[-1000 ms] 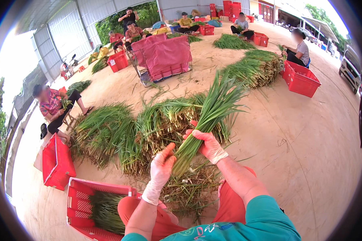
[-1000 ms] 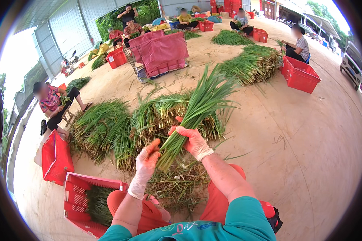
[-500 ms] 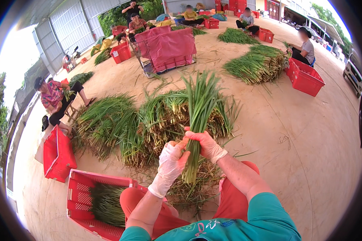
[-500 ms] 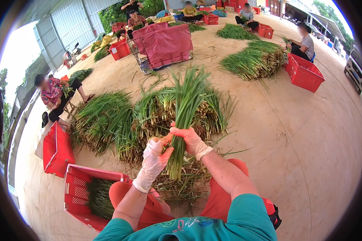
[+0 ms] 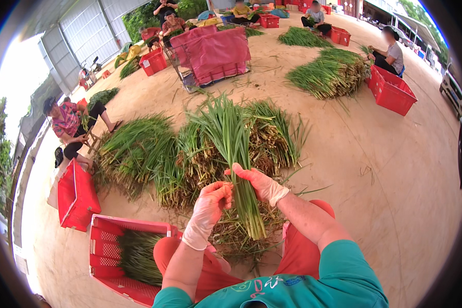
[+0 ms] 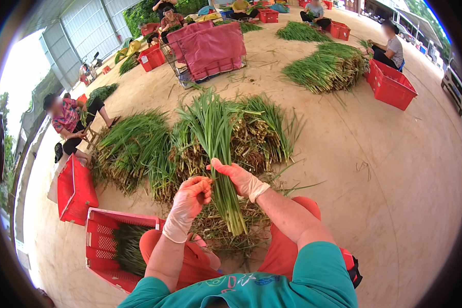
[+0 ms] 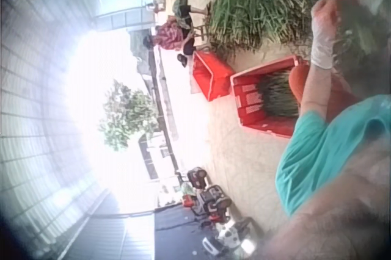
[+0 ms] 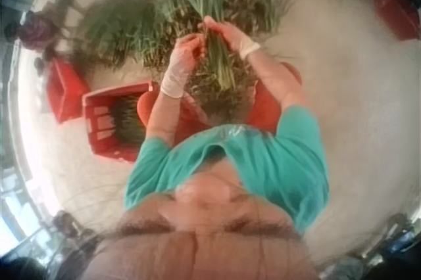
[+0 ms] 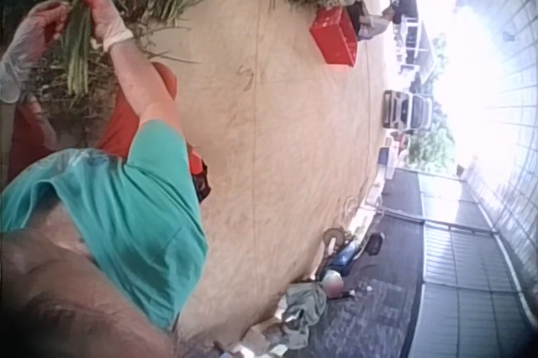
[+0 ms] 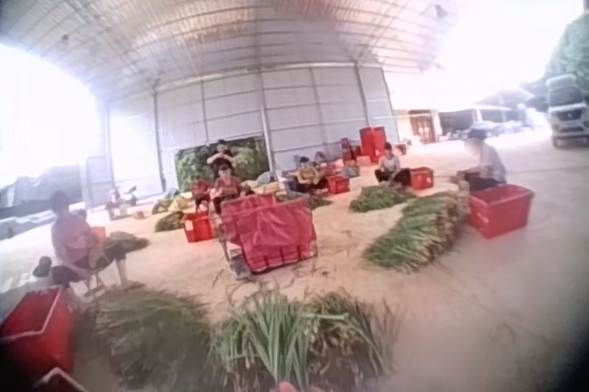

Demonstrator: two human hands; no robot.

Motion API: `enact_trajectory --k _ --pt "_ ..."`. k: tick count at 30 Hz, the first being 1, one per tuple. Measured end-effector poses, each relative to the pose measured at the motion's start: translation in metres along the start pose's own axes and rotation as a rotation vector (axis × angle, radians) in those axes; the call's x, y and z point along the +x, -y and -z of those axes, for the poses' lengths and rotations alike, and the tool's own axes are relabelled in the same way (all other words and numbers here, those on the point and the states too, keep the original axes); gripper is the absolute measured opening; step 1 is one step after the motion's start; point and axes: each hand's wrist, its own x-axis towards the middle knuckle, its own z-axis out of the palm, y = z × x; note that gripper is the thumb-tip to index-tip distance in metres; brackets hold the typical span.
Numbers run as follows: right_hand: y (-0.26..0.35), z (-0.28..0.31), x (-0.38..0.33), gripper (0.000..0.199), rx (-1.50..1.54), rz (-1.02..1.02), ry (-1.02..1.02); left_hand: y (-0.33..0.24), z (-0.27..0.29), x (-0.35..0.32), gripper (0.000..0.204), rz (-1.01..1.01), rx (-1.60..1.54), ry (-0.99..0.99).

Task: The person cleans and bundles chives by hand, stripping away dry outer layers and organizing them into neat bundles before placing them into a red plastic crate.

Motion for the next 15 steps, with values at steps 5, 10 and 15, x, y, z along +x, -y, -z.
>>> enact_trajectory --k 5,10,15 --pt "0.002 -0.001 0.000 0.062 -0.031 -0.024 -0.016 -0.023 0.008 -0.013 0.014 -0.134 -0.057 0.073" --pt "0.002 -0.003 -0.002 0.064 -0.006 -0.040 0.022 -0.041 0.002 -0.020 0.017 -0.289 -0.128 0.091" --pt "0.004 -0.001 -0.004 0.067 0.024 -0.076 0.051 -0.070 0.043 -0.022 0.010 -0.433 0.052 -0.073"
